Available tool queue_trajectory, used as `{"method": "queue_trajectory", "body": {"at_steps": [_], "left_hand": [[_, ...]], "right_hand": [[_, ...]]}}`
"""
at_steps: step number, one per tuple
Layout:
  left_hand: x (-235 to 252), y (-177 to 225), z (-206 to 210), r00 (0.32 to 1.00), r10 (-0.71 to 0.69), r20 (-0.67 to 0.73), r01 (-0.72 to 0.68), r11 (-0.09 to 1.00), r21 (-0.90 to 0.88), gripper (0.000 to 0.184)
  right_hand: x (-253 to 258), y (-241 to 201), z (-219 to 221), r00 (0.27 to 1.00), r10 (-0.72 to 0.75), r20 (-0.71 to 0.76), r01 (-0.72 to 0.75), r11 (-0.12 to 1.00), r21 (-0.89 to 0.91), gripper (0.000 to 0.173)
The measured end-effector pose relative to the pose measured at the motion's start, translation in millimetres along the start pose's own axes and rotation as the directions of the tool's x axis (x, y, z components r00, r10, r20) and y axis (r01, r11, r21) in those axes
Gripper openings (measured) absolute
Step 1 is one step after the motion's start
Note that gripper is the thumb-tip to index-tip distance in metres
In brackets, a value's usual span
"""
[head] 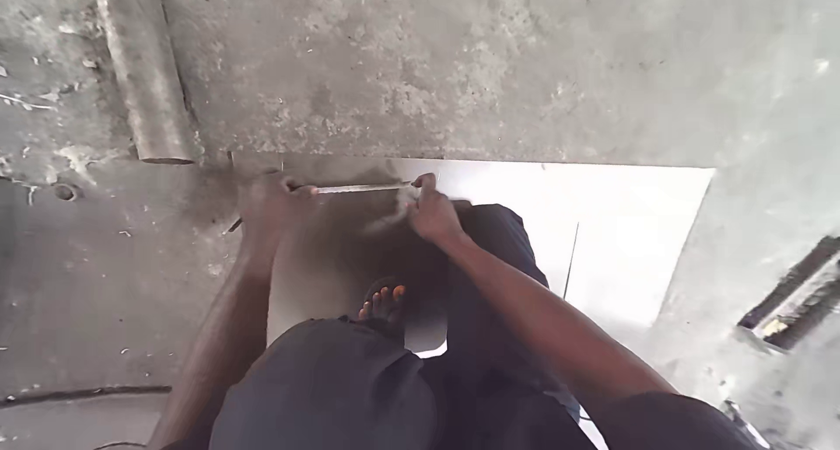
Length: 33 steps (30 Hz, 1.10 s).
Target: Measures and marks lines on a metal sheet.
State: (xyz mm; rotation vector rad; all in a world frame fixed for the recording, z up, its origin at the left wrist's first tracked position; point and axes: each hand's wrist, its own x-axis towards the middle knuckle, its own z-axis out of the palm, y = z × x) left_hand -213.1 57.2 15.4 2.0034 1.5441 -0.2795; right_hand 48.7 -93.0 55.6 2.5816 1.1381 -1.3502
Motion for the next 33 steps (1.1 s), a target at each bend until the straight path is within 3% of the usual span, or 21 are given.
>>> {"method": "queue_trajectory", "body": {"at_steps": [1,4,8,13,22,33], "left_hand": [[6,11,12,0.999,0.036,-0.011,-0.036,0.999,-0.021,0.039],[15,52,10,0.986,0.001,0.168,0.004,1.000,-0.028,0.039],[18,72,18,0.982,-0.019,0.186,0.022,1.000,-0.015,0.040],[20,65,22,0.984,-0.014,0.175,0.023,0.998,-0.050,0.037],[18,57,16,0.988,-0.007,0.152,0.006,1.000,0.005,0.038],[18,60,16,0.988,-0.042,0.148,0.047,0.998,-0.030,0.035]], "right_hand": [[9,10,-16,0.998,0.050,-0.045,-0.048,0.997,0.056,0.043],[45,58,-68,0.980,0.155,-0.125,-0.134,0.977,0.165,0.024],[68,100,-80,0.983,0.173,0.060,-0.183,0.935,0.304,0.020],[78,89,-58,0.982,0.056,0.178,-0.091,0.977,0.194,0.026],[81,79,-51,0.978,0.136,0.155,-0.137,0.991,0.000,0.025],[88,91,-48,0.981,0.083,0.174,-0.112,0.980,0.162,0.027]]}}
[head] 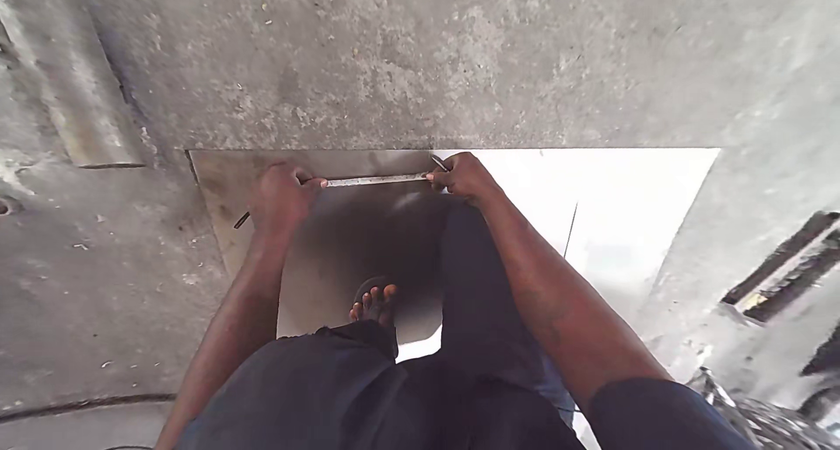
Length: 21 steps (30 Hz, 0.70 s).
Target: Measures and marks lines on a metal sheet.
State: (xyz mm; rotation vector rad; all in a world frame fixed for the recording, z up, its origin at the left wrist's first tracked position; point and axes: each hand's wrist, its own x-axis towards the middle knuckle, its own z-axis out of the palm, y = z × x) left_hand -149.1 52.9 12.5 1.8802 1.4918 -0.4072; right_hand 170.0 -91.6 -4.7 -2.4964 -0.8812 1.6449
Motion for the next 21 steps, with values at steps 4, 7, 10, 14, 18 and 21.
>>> {"method": "queue_trajectory", "body": {"at_steps": [4,7,10,14,18,21], "left_hand": [[-1,6,1,0.999,0.001,0.045,0.001,1.000,-0.029,0.039],[1,-5,-8,0.997,-0.029,0.072,0.031,0.999,-0.025,0.038],[4,-29,-31,0.998,-0.066,0.003,0.066,0.997,0.035,0.040],[6,-91,-68,0.980,-0.109,-0.164,0.127,0.987,0.100,0.038],[4,-112,-77,0.972,-0.094,-0.213,0.134,0.974,0.181,0.039],[10,-113,-71,0.972,-0.076,-0.224,0.128,0.965,0.228,0.038]], "right_hand": [[0,1,1,0.998,0.045,-0.044,-0.046,0.999,-0.007,0.039],[1,-9,7,0.997,0.052,-0.060,-0.054,0.997,-0.047,0.042],[-3,-14,4,0.996,0.065,-0.065,-0.072,0.991,-0.114,0.041],[-1,-14,6,0.996,0.069,-0.064,-0.078,0.987,-0.137,0.041],[1,-15,5,0.997,0.066,-0.051,-0.073,0.985,-0.157,0.040],[1,-13,7,0.996,0.056,-0.067,-0.064,0.989,-0.131,0.039]]}}
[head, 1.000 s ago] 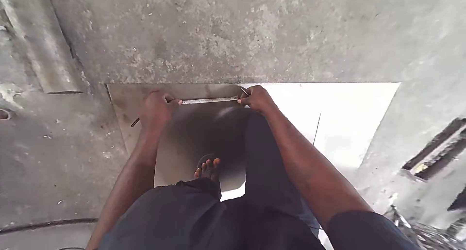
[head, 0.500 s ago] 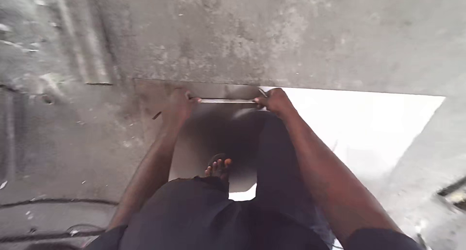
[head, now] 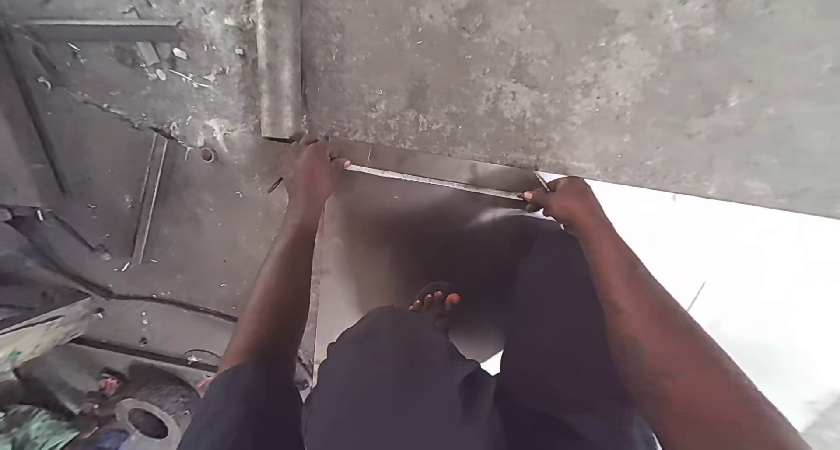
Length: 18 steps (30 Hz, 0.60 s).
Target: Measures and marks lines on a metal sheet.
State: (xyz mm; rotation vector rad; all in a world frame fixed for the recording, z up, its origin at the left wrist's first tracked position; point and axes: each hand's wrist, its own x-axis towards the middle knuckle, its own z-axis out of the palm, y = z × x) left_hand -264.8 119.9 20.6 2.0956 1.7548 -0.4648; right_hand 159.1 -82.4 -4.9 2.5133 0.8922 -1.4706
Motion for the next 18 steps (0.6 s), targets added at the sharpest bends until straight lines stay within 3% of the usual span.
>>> {"method": "queue_trajectory", "body": {"at_steps": [18], "left_hand": [[4.2,1.8,6.9,0.999,-0.001,0.043,0.002,1.000,-0.024,0.036]], "right_hand": [[2.2,2.4,2.2,1.000,0.003,-0.004,-0.003,0.999,0.048,0.037]]}}
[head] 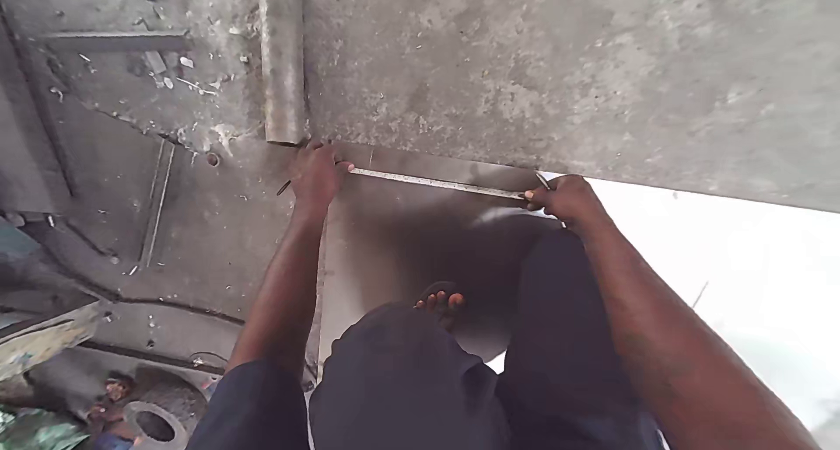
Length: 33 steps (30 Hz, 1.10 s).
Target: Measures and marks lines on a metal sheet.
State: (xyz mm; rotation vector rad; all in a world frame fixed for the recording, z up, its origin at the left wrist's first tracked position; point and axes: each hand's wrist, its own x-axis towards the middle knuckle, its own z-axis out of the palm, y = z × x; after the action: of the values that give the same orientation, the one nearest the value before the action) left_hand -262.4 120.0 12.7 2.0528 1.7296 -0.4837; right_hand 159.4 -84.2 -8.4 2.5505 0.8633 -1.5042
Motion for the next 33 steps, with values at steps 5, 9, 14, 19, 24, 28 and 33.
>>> {"method": "queue_trajectory", "body": {"at_steps": [5,9,14,19,24,28,33], "left_hand": [[-6,-15,-3,0.978,0.204,0.046,-0.191,0.961,-0.198,0.038],[-6,-2,0,0.933,0.293,0.210,-0.241,0.940,-0.243,0.032],[-9,65,-12,0.850,0.358,0.386,-0.313,0.933,-0.178,0.033],[-7,148,0,0.715,0.567,0.409,-0.618,0.786,-0.010,0.038],[-21,242,-15,0.547,0.643,0.536,-0.787,0.613,0.069,0.057],[-32,295,-6,0.533,0.536,0.655,-0.831,0.479,0.284,0.099],[-59,304,34,0.644,0.443,0.624,-0.763,0.305,0.570,0.108]], "right_hand": [[-3,17,-23,0.995,-0.091,0.026,0.093,0.994,-0.058,0.048],[-46,69,-85,0.975,0.015,-0.221,-0.029,0.998,-0.060,0.050],[-144,179,-93,0.925,0.252,-0.283,-0.279,0.958,-0.059,0.047],[-308,330,27,0.860,0.506,-0.069,-0.510,0.850,-0.131,0.048],[-432,406,140,0.760,0.647,0.063,-0.647,0.762,-0.010,0.040],[-451,395,169,0.710,0.698,0.091,-0.696,0.677,0.241,0.037],[-457,365,182,0.732,0.679,0.056,-0.598,0.601,0.530,0.031]]}}
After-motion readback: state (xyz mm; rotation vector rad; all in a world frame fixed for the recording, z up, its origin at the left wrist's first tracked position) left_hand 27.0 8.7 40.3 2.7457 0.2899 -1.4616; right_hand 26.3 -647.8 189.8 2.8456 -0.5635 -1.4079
